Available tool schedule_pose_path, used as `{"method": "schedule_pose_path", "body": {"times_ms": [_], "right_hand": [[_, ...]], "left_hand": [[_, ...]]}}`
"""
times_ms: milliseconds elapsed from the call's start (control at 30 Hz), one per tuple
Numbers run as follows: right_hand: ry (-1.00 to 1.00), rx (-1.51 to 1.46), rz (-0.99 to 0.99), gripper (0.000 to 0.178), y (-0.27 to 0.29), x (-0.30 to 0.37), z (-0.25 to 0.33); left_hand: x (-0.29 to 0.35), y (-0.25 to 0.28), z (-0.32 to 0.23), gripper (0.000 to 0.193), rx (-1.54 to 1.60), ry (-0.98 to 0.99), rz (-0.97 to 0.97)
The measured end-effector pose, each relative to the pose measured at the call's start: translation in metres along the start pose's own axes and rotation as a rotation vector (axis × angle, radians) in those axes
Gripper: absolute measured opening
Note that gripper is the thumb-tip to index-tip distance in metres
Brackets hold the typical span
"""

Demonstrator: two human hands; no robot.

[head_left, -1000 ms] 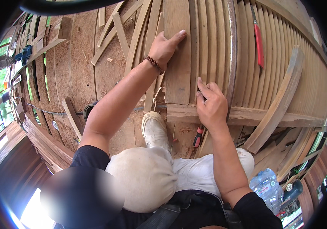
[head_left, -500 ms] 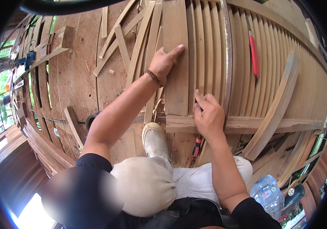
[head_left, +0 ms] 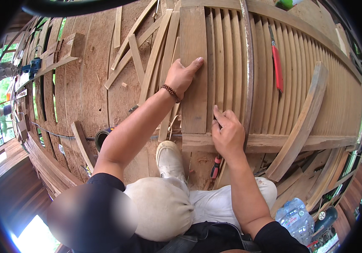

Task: The person is assembling a wooden structure by fitting thin wooden slats into a curved frame. They use a hammer to tap the slats into place and adjust their position as needed.

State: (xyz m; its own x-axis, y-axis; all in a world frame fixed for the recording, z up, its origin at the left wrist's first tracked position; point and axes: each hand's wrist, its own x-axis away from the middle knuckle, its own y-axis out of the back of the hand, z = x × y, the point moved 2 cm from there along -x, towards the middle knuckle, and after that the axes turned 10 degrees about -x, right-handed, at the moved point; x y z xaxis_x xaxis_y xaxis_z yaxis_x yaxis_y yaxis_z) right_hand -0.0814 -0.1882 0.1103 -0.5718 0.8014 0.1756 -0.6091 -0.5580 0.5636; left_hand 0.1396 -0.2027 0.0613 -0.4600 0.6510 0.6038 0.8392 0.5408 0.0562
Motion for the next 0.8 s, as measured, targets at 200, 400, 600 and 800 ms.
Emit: {"method": "schedule_pose_path", "body": {"times_ms": [200,400,600,800], "right_hand": [[-0.01,-0.006,-0.007,0.038,0.0,0.0,0.001],[-0.008,-0.026,-0.029,0.039,0.0,0.001,0.001],[-0.019,0.007,-0.032,0.037,-0.003,0.002,0.002],[-0.011,-0.006,-0.026,0.04,0.001,0.002,-0.001]], "left_hand": [[0.003,-0.001,-0.003,0.058,-0.025,0.017,-0.015],[-0.003,0.007,0.005,0.054,0.095,-0.043,0.162],[-0.005,0.006,0.007,0.047,0.045,-0.043,0.1],[0.012,0.007,0.015,0.054,0.123,-0.095,0.124]]}}
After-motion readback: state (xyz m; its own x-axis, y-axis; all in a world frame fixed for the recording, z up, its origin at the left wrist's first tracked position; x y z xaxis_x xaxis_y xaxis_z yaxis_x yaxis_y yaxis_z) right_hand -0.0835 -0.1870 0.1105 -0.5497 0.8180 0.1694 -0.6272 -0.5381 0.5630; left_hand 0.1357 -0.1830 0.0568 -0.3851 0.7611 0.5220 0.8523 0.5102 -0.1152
